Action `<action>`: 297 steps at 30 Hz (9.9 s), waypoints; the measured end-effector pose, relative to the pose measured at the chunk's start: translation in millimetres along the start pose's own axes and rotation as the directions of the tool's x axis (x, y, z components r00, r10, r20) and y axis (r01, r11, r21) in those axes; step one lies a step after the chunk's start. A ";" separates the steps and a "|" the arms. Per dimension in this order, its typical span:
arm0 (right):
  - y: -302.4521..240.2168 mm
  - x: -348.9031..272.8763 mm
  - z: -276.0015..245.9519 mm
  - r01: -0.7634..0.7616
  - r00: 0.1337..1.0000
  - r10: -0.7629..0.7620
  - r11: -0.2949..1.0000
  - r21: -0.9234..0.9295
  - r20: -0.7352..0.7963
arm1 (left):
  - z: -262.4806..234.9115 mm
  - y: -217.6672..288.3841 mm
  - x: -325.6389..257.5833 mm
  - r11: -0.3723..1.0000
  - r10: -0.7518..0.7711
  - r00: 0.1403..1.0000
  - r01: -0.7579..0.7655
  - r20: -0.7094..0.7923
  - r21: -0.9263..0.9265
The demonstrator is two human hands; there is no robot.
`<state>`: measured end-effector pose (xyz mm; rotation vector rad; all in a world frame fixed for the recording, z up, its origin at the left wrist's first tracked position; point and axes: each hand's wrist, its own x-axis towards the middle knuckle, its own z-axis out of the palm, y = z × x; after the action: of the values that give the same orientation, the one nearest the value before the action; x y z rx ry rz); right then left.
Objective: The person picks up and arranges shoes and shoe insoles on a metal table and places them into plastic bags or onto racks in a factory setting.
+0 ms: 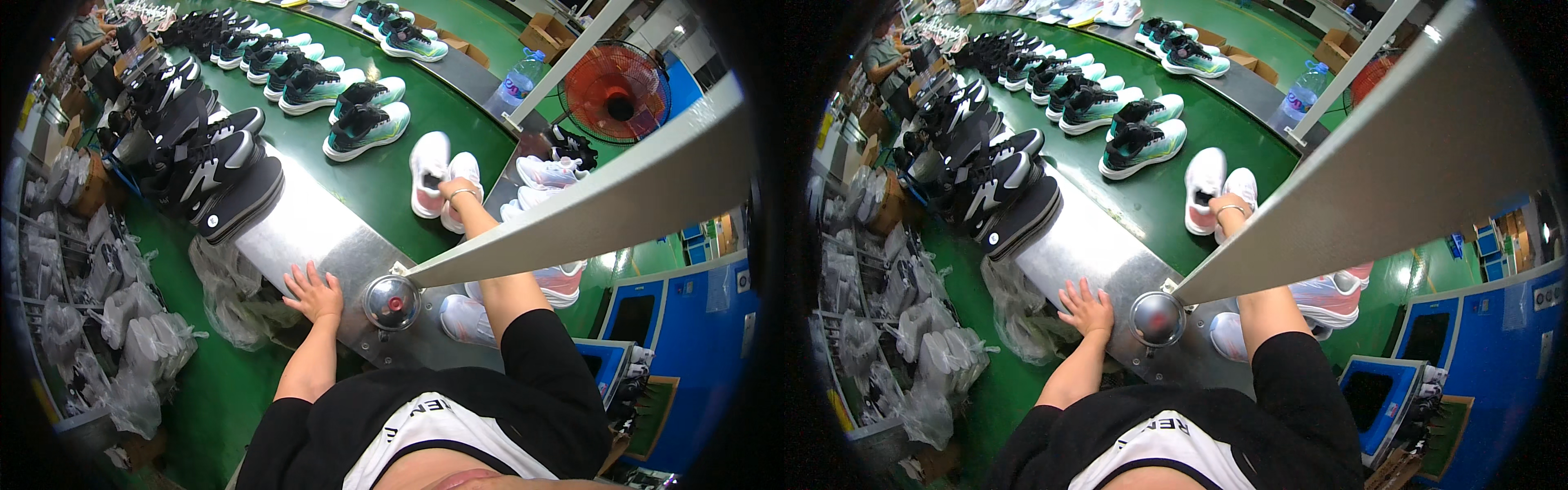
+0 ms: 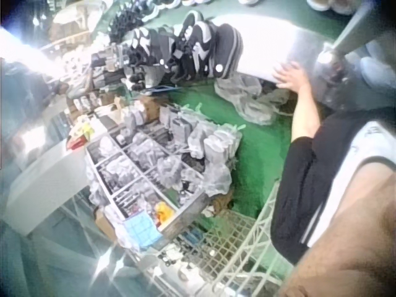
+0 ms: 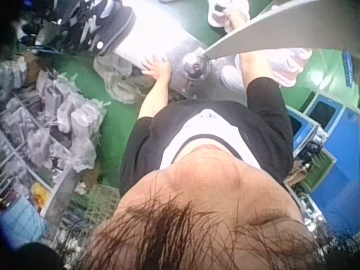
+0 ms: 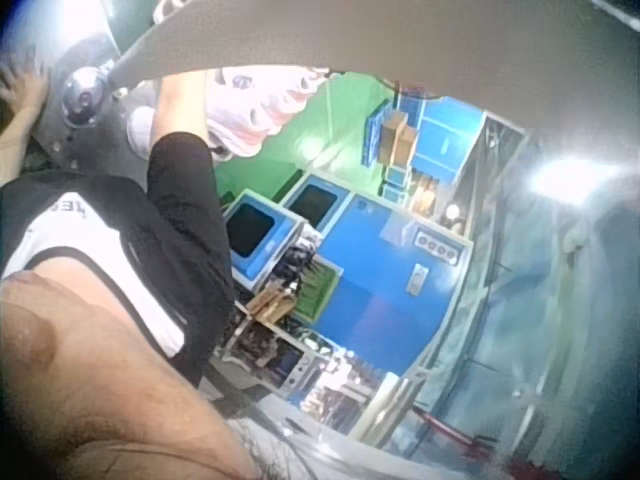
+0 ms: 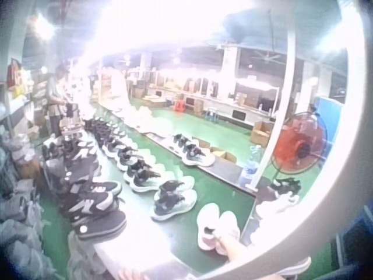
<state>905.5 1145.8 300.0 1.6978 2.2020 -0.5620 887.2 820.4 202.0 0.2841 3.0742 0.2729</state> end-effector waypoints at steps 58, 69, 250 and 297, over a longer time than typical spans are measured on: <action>284.9 -90.9 -138.8 0.547 0.834 -0.536 0.774 -0.318 0.132 | 1.3 7.0 2.9 0.999 -0.026 1.000 0.025 0.015 0.043; 266.3 -84.7 -141.2 0.482 0.869 -0.451 0.865 -0.139 0.202 | -6.9 6.7 5.1 0.997 -0.046 0.996 0.042 0.070 0.057; 307.7 -166.8 -104.1 0.515 0.645 -0.623 0.782 -0.351 -0.443 | 4.4 10.7 -2.7 0.998 -0.012 0.999 0.010 0.034 0.069; -9.4 1.3 34.7 0.594 0.802 -0.581 0.753 0.283 -0.140 | 4.5 8.2 -0.8 0.999 0.020 0.999 -0.019 -0.031 0.029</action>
<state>896.1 1128.2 270.2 1.0926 2.8050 -1.0881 889.6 828.9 199.0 0.3149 3.1105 0.2360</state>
